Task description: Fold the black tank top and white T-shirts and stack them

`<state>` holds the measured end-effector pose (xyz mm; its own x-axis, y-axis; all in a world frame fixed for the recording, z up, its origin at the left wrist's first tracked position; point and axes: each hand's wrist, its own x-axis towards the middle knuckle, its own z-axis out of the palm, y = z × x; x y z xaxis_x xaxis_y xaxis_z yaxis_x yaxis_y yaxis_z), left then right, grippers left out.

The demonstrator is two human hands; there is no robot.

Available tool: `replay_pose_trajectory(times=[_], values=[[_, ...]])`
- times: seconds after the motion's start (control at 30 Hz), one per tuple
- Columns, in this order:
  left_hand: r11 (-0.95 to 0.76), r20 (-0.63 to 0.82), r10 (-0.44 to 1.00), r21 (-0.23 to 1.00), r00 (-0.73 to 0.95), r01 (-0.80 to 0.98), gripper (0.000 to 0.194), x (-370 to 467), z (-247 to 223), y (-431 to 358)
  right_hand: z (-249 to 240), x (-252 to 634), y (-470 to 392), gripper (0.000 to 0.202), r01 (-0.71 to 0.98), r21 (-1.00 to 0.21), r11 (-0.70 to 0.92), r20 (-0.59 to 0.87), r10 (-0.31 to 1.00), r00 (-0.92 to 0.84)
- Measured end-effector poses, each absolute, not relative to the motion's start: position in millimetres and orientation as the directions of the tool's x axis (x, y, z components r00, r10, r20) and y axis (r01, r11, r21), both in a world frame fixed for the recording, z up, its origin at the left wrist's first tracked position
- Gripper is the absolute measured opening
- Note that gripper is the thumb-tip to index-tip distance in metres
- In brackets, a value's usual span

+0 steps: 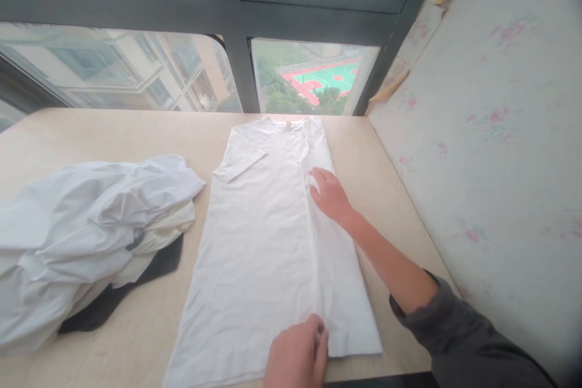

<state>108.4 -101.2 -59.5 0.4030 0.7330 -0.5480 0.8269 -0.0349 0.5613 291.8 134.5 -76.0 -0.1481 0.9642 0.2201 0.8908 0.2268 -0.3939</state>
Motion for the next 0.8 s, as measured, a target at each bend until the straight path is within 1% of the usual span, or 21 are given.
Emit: replay_pose_trajectory(times=[0.1,0.2,0.23,0.3,0.37,0.4,0.47,0.5,0.57,0.6,0.67,0.73,0.8], values=[[-0.063,-0.508,0.766,0.549,0.393,0.834,0.031,91,-51,-102,-90,285,65,0.048,0.898,-0.349,0.269,0.189,0.958,-0.214],[-0.01,-0.44,0.853,0.522,0.279,0.853,0.034,59,-48,-100,-103,281,23,0.05,0.899,-0.322,0.297,0.134,0.954,-0.267],[0.017,-0.391,0.895,0.515,0.217,0.857,0.033,45,-49,-99,-106,281,17,0.051,0.898,-0.319,0.303,0.119,0.953,-0.279],[0.039,-0.229,0.97,0.488,0.084,0.872,0.03,14,-54,-96,-109,283,12,0.052,0.896,-0.317,0.312,0.1,0.95,-0.295],[0.027,-0.039,0.999,0.403,-0.013,0.915,0.033,-16,-61,-93,-109,286,13,0.052,0.892,-0.32,0.318,0.096,0.948,-0.304],[0.03,0.032,0.998,0.348,-0.044,0.937,0.036,-29,-64,-93,-109,288,14,0.053,0.891,-0.323,0.32,0.097,0.947,-0.305],[0.052,0.092,0.993,0.273,-0.08,0.961,0.042,-47,-69,-94,-108,293,16,0.053,0.888,-0.327,0.323,0.101,0.946,-0.306],[0.075,0.088,0.991,0.268,-0.103,0.961,0.044,-53,-70,-95,-109,297,16,0.053,0.889,-0.324,0.323,0.105,0.946,-0.306],[0.152,0.03,0.985,0.314,-0.17,0.937,0.046,-56,-72,-101,-110,304,12,0.053,0.895,-0.303,0.327,0.116,0.945,-0.306],[0.21,-0.028,0.976,0.348,-0.214,0.914,0.047,-56,-73,-104,-112,307,10,0.052,0.9,-0.285,0.331,0.124,0.943,-0.308],[0.34,-0.196,0.939,0.403,-0.283,0.85,0.046,-52,-74,-111,-116,314,4,0.051,0.907,-0.239,0.345,0.148,0.937,-0.317],[0.427,-0.367,0.888,0.431,-0.278,0.795,0.043,-49,-74,-117,-117,320,0,0.049,0.908,-0.2,0.368,0.173,0.926,-0.337],[0.457,-0.469,0.852,0.448,-0.233,0.768,0.039,-49,-74,-124,-115,322,4,0.046,0.905,-0.187,0.383,0.197,0.917,-0.347]])
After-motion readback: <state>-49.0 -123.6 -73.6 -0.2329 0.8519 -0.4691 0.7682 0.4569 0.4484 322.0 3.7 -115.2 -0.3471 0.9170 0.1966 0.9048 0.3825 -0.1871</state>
